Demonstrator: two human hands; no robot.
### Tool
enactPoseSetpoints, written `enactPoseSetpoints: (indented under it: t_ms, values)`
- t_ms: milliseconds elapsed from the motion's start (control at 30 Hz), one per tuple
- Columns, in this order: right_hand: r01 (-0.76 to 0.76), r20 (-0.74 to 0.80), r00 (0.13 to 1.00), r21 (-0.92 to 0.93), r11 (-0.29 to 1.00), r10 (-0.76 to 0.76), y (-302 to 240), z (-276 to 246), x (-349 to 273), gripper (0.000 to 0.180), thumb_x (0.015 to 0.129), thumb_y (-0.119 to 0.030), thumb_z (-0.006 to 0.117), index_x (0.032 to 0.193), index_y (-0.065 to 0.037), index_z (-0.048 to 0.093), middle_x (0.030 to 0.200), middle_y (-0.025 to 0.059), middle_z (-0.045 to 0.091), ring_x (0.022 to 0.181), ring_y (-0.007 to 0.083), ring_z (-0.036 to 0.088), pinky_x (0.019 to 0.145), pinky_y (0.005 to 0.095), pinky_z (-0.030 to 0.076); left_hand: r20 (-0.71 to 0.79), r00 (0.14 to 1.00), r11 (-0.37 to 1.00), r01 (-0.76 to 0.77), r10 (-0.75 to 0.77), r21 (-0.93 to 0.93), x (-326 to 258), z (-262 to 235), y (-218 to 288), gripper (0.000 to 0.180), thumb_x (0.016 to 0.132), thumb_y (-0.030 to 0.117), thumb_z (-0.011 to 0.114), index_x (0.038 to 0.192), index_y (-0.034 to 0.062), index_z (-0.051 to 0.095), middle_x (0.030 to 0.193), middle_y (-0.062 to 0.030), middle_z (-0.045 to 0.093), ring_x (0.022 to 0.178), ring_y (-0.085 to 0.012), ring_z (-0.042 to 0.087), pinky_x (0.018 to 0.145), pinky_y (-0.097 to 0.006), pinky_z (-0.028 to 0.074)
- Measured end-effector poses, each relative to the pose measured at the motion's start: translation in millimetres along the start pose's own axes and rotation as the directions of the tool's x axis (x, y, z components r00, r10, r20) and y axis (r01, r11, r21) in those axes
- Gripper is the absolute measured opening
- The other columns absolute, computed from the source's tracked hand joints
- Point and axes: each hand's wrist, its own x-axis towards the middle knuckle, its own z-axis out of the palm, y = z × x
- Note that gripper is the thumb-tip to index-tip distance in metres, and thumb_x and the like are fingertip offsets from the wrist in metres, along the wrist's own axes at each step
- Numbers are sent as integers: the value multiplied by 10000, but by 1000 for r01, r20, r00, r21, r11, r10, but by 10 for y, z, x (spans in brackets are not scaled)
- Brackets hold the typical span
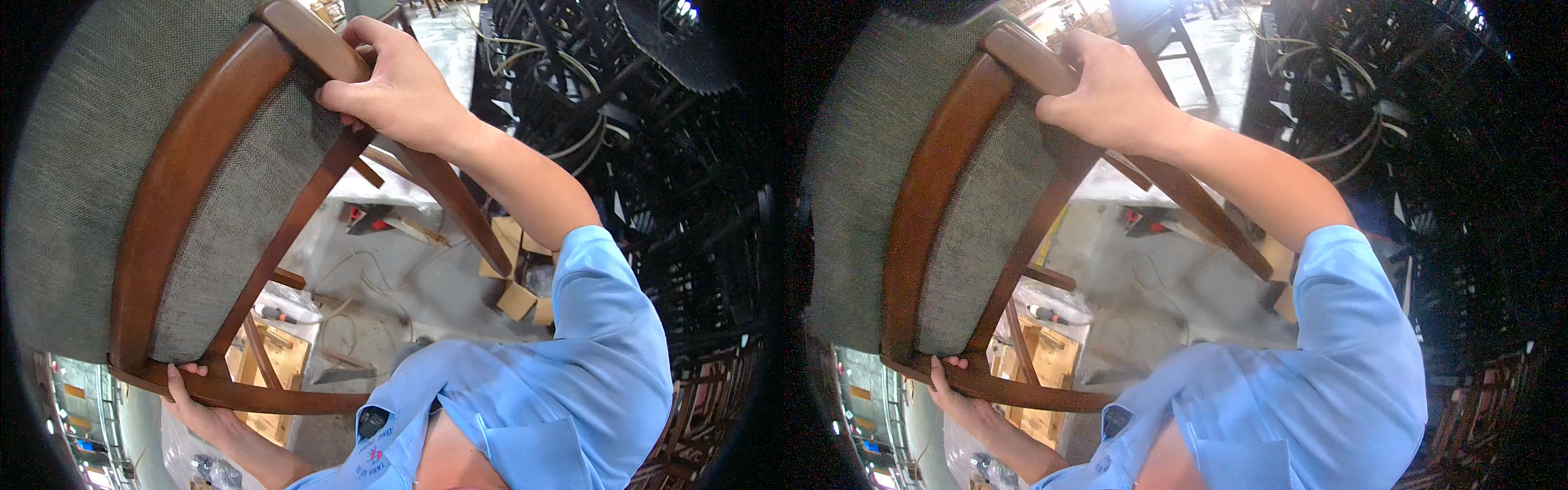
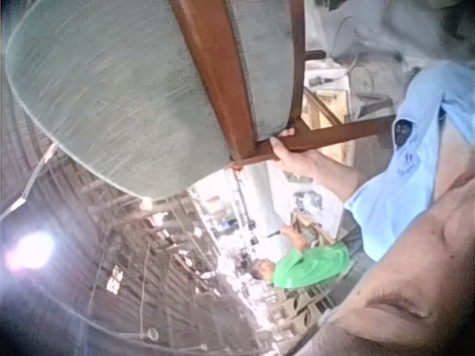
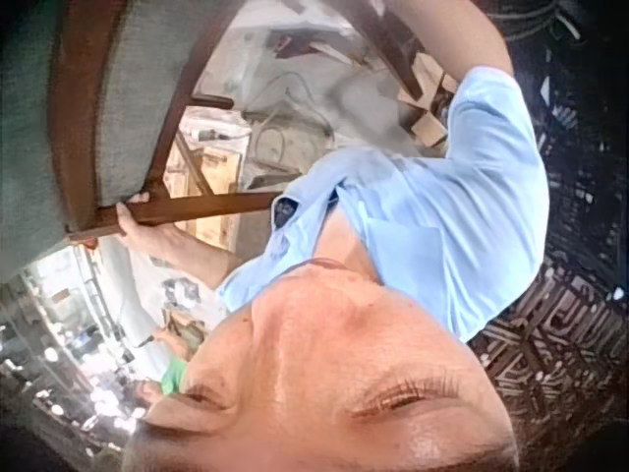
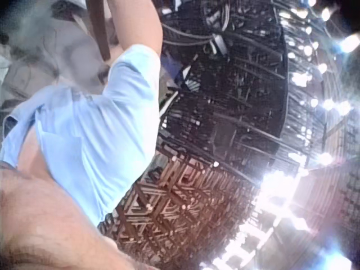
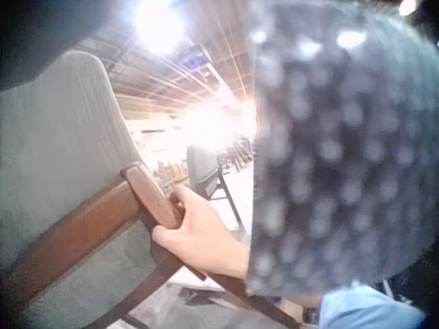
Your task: The person assembles wooden chairs by placing frames into a jig, inserting seat cushions, and securing them with a pneumatic screwdriver. The person repeats this process for multiple chairs, moving completed units aside.
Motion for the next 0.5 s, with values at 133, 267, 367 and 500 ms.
enactPoseSetpoints:
  t_ms: [133, 267, 367, 500]
  values:
    - [82, -22, 997, 71, 994, -80, 783, 414, 518, 454, 702, -238, 749, 1021, 54, 611, 861, 247, 683, 830, 336, 690, 769, 413, 538, -41, 996, 993, -87, 84, -77, 350, 502, -534, 272, 954, 134, 672, 1170, 16, 557, 820, -77, 587, 730, -174, 564, 716, -339, 528]
    - [76, -4, 997, 146, 986, -76, 1788, 910, 1014, 351, 737, -164, 728, 1003, 14, 585, 772, 163, 666, 752, 197, 663, 680, 366, 528, -30, 988, 986, -155, 153, -59, 918, 915, -1250, 305, 955, 72, 658, 1223, 0, 532, 853, -88, 594, 740, -181, 576, 734, -340, 516]
    - [23, 94, 995, 170, 985, -39, 2620, 1214, 1289, 316, 818, 18, 684, 1099, 14, 540, 843, 71, 632, 664, 132, 639, 595, 283, 526, -133, 988, 997, -79, 79, 11, 1236, 1404, -1832, 355, 944, 1, 651, 1264, -13, 500, 901, -106, 614, 726, -177, 583, 709, -332, 515]
    - [-41, 82, 996, 103, 994, 32, 3620, 1571, 1555, 334, 820, 11, 675, 1127, 7, 544, 846, 50, 605, 684, 126, 629, 608, 292, 541, -32, 997, 996, -70, 68, -57, 1736, 1814, -2566, 490, 905, -12, 663, 1346, -39, 452, 989, -128, 622, 747, -171, 583, 681, -303, 515]
